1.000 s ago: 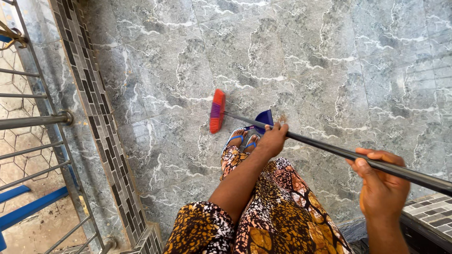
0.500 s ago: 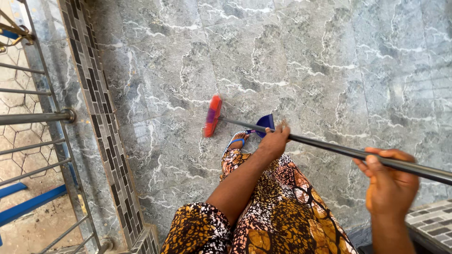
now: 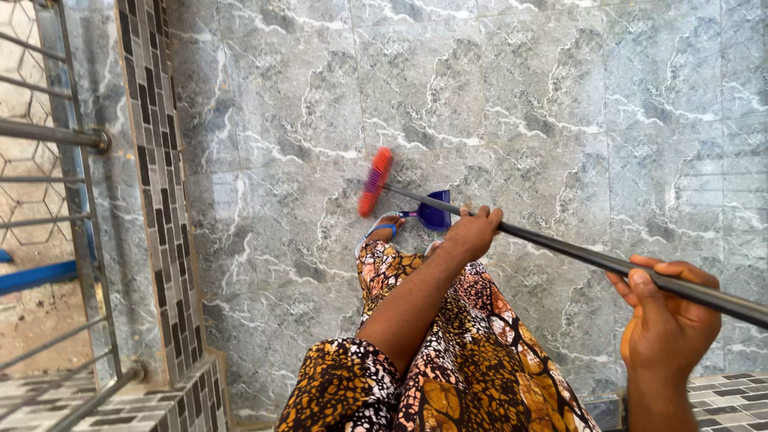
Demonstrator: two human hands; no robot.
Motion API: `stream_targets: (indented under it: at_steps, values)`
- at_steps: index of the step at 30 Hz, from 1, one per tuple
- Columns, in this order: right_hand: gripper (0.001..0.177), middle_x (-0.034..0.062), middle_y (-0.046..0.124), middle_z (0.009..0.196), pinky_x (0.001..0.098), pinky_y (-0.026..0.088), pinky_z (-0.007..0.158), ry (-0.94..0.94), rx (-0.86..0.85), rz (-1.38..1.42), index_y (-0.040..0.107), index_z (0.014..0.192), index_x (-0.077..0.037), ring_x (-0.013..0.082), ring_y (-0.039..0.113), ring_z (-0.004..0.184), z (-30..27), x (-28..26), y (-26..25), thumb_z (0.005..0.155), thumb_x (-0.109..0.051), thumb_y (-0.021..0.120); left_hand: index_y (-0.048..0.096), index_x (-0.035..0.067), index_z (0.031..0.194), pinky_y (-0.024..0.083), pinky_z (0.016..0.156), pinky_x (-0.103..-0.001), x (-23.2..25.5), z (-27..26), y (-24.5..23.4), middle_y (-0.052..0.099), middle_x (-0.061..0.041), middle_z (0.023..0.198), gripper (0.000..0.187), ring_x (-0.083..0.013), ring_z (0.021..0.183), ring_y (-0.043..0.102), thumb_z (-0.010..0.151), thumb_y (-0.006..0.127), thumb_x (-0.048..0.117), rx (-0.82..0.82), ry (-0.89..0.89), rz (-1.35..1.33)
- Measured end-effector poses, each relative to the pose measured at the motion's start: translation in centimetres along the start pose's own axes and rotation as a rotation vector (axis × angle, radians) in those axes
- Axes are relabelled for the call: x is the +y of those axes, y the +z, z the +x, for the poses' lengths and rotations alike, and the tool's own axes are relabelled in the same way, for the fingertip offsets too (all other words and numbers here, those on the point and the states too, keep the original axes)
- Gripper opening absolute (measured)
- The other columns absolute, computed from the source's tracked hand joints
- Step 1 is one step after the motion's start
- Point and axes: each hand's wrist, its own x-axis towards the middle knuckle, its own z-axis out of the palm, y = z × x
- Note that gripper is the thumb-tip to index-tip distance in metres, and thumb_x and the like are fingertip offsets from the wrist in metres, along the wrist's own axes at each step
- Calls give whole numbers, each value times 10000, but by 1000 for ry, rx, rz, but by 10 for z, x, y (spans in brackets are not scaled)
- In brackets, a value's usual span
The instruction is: The person sweeps debris across a tiled balcony floor using a long-handled broom and pushes the collected pile into a blue dustpan.
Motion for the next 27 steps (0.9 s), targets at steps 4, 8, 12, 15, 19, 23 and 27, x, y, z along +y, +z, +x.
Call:
stream_targets:
  at_steps: [4,8,12,15,19,23,27]
  values:
    - [175,224,675,1141,460,684,946,40,23,22,543,1194,-15,288,727,1134,1,17,-14,1108,122,611,492,52,1292,592,933,-587,-21,-3,27,536,-260,1361,249,-615,1328,443,1061,486,145,57,-77,29]
    - [197,218,688,1218,492,665,988,251,-88,131,579,1203,-13,288,721,1154,1,39,-9,1039,94,601,466,44,1357,236,1204,-710,-65,-14,46,543,-266,1373,326,-499,1230,590,1038,473,112,190,-129,26]
    - [178,223,668,1246,485,653,998,238,-220,110,588,1211,6,292,701,1153,-10,43,-17,1042,61,597,452,47,1341,165,1210,-702,-75,-25,74,533,-292,1355,356,-532,1215,567,1024,513,194,195,-155,-80]
    - [134,239,677,1225,482,657,993,170,-271,18,605,1180,46,323,712,1166,-4,34,-35,1049,75,593,487,55,1274,251,1211,-701,-54,-23,90,547,-301,1359,276,-545,1291,538,1065,506,235,229,-120,-51]
    - [68,279,667,1180,483,664,971,36,-299,-18,569,1111,69,338,722,1126,13,18,-59,1101,135,557,493,69,1220,551,994,-574,-1,-17,73,386,-327,1510,208,-628,1329,423,1058,438,186,174,-194,-138]
    - [130,252,619,1094,523,689,970,-11,-220,-31,554,1068,50,371,737,1184,23,19,-56,1073,162,488,489,72,1271,564,957,-612,6,-33,65,531,-271,1386,242,-659,1318,434,1068,464,201,208,-226,-73]
    - [135,260,676,1178,554,685,968,181,-114,93,588,1098,13,380,738,1163,9,34,-19,1062,128,527,526,107,1259,443,1095,-670,-39,-28,63,545,-266,1375,223,-618,1250,508,1042,480,126,357,-248,-31]
